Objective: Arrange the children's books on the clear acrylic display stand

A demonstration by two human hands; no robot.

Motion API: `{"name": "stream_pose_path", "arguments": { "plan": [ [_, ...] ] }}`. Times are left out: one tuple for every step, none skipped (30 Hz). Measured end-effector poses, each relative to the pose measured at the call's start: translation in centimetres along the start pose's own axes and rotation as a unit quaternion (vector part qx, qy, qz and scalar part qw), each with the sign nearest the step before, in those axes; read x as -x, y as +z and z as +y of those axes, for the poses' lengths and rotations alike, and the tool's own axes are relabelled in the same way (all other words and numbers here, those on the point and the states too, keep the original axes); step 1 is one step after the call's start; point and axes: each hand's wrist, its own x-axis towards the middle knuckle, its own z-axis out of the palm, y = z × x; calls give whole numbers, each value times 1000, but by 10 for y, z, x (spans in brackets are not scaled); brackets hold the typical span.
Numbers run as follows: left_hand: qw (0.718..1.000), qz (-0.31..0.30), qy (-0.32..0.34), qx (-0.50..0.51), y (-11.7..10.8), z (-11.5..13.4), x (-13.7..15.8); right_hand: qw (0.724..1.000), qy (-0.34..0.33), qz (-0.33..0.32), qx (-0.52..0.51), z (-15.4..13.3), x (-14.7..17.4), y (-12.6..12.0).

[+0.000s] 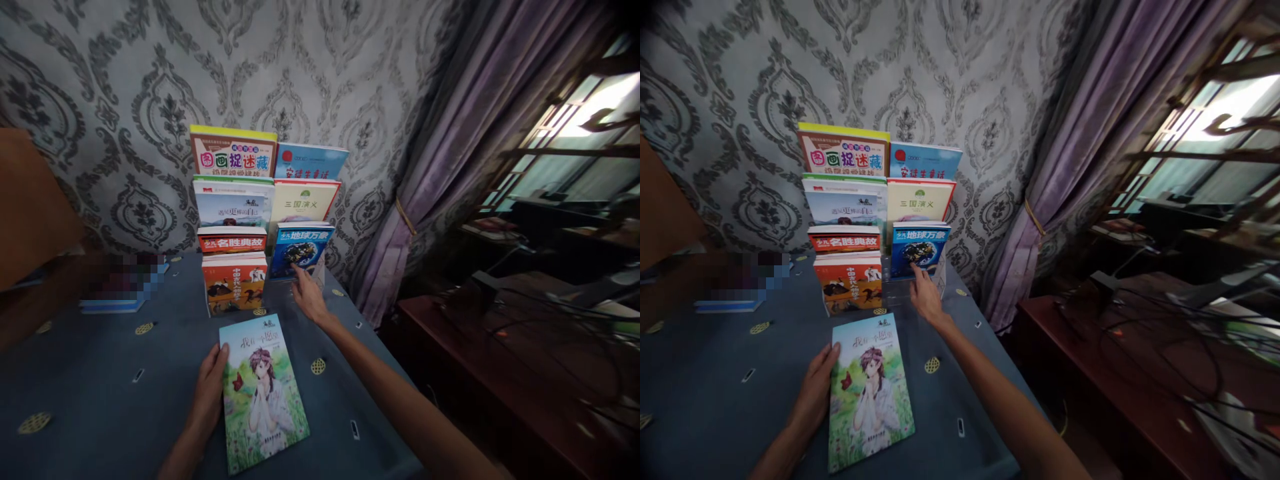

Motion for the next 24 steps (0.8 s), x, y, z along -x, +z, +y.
{"name": "stream_pose_path", "arguments": {
  "plan": [
    [1000,-7,4,4,-1,-1,-2,1000,-4,5,-4,2,-1,0],
    [1000,-15,7,8,-2,-2,-3,1000,-7,10,-11,4,-2,1],
    [1000,-21,7,11,-3,-3,-4,1000,-8,16,-22,5,-1,2],
    [1000,-25,6,13,-3,-4,-5,999,-7,21,-41,6,0,4],
    [999,-28,4,16,-4,-4,-6,997,-5,26,-67,6,3,6],
    [999,-28,1,19,-4,-3,-6,994,1,26,-103,5,9,9],
    [999,-28,0,23,-4,-2,-5,989,11,19,-148,3,16,14],
    [999,-28,2,27,-3,-1,-4,980,26,5,-199,-1,26,19],
    [999,-30,4,31,-2,0,-2,966,45,-20,-255,-6,37,25],
    [999,-32,7,34,0,2,0,946,70,-49,-313,-12,49,32],
    [999,-31,8,37,1,4,2,922,95,-81,-368,-20,63,38],
    [999,-29,9,40,3,5,3,894,114,-106,-420,-28,75,43],
    [999,-24,8,41,4,6,5,859,131,-130,-478,-36,87,48],
    [999,-16,7,40,5,8,6,820,158,-144,-530,-44,97,51],
    [999,-9,6,39,5,8,6,784,184,-154,-573,-51,106,53],
    [999,-4,7,37,6,9,7,751,207,-158,-606,-57,112,54],
    [999,-4,12,34,6,10,6,727,225,-159,-629,-61,116,53],
    [999,-7,21,31,6,10,6,711,237,-157,-643,-65,117,52],
    [999,-9,32,28,6,10,4,704,243,-154,-650,-67,117,51],
    [999,-9,42,26,5,10,3,704,244,-151,-650,-67,115,50],
    [998,-9,50,24,5,9,0,713,242,-148,-641,-67,111,50],
    [998,-13,56,21,4,8,-2,734,238,-142,-621,-65,106,50],
    [998,-20,59,17,2,5,-5,767,229,-129,-586,-62,101,52],
    [998,-30,62,10,1,3,-7,811,215,-110,-533,-59,95,53]
  ]
}}
